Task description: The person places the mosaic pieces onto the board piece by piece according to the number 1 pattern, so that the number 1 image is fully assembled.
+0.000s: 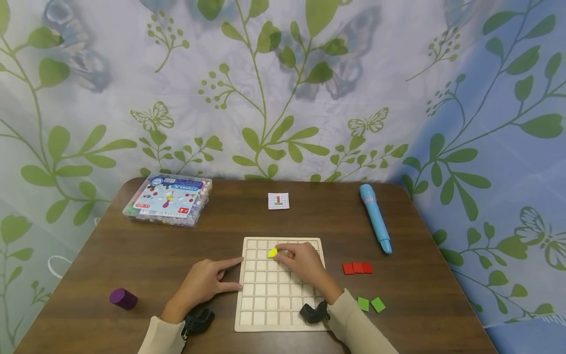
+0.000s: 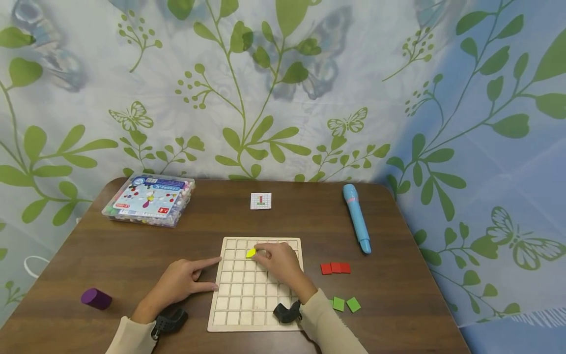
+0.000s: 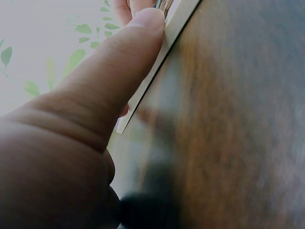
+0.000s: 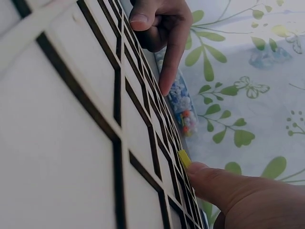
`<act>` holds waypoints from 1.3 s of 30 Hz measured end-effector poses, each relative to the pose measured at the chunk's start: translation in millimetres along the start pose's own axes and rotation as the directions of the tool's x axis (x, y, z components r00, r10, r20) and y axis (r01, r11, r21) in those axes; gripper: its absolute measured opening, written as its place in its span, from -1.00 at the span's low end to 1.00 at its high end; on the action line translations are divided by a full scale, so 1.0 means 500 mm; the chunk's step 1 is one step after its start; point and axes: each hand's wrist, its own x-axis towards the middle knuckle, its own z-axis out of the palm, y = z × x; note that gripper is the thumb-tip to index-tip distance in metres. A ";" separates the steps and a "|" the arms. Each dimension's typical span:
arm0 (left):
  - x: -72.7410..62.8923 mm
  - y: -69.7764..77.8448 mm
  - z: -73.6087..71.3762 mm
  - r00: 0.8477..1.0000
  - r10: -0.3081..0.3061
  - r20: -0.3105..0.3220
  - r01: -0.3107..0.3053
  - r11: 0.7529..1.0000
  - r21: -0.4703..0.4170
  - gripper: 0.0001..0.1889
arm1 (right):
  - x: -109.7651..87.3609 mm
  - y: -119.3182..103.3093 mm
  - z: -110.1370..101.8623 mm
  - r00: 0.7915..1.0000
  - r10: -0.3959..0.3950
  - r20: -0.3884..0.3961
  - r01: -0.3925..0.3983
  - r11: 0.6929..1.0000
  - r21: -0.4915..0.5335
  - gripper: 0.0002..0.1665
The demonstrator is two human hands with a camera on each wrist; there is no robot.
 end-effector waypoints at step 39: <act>-0.005 -0.003 0.007 1.000 -0.010 0.015 0.010 1.000 -0.017 -0.28 | -0.012 -0.004 0.000 1.000 0.004 0.011 -0.003 0.999 -0.052 -0.64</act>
